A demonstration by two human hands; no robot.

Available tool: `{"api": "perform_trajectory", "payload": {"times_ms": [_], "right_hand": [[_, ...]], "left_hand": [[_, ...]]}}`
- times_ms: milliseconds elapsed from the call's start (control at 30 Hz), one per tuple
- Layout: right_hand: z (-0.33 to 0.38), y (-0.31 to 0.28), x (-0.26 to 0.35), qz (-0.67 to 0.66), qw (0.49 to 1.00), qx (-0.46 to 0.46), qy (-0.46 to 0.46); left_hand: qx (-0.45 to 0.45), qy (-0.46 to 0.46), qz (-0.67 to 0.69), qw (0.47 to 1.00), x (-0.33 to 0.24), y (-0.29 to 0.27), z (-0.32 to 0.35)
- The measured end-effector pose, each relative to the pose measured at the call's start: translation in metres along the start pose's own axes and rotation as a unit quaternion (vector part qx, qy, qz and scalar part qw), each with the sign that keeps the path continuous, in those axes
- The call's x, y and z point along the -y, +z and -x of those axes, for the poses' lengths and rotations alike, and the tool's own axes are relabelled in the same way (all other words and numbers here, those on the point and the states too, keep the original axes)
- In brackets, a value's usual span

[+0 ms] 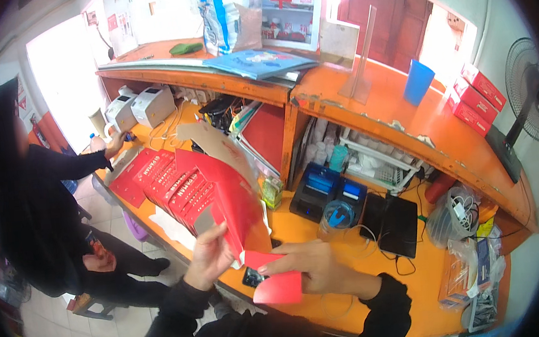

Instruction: The person assembles red and white food containers by folding and snapping the flaps into place. They repeatedly pick up flat container pieces, fold them into box shapes, and stack the finished units on the counter. A coworker briefly hands over a small item, and the person continues assembling and stacking the containers.

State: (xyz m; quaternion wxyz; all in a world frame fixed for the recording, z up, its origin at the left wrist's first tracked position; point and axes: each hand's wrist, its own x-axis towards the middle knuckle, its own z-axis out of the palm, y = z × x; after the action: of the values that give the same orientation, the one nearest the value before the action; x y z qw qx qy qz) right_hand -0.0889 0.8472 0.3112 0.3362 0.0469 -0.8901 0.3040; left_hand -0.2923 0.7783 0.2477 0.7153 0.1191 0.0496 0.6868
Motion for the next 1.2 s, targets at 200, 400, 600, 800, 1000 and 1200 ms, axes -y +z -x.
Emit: {"api": "perform_trajectory", "payload": {"times_ms": [200, 400, 600, 800, 1000, 1200], "right_hand": [[0.0, 0.009, -0.022, -0.221, 0.951, -0.214, -0.002], [-0.013, 0.004, -0.017, 0.355, 0.918, -0.121, -0.126], [-0.038, 0.034, -0.039, 0.454, 0.876, -0.157, -0.041], [-0.048, 0.059, -0.042, 0.372, 0.918, -0.136, 0.034], [-0.057, 0.021, -0.017, 0.266, 0.953, -0.145, 0.002], [-0.085, 0.011, 0.022, 0.32, 0.929, -0.185, -0.016]], "left_hand": [[0.079, 0.2, -0.072, 0.974, 0.022, 0.015, -0.013], [0.082, 0.211, -0.392, 0.892, 0.004, 0.037, 0.013], [0.018, 0.235, -0.474, 0.848, 0.02, 0.029, -0.002], [0.033, 0.355, -0.532, 0.768, 0.015, 0.017, -0.02], [-0.032, 0.33, -0.533, 0.778, 0.012, 0.019, -0.027], [-0.027, 0.232, -0.468, 0.852, 0.051, -0.002, -0.032]]}}
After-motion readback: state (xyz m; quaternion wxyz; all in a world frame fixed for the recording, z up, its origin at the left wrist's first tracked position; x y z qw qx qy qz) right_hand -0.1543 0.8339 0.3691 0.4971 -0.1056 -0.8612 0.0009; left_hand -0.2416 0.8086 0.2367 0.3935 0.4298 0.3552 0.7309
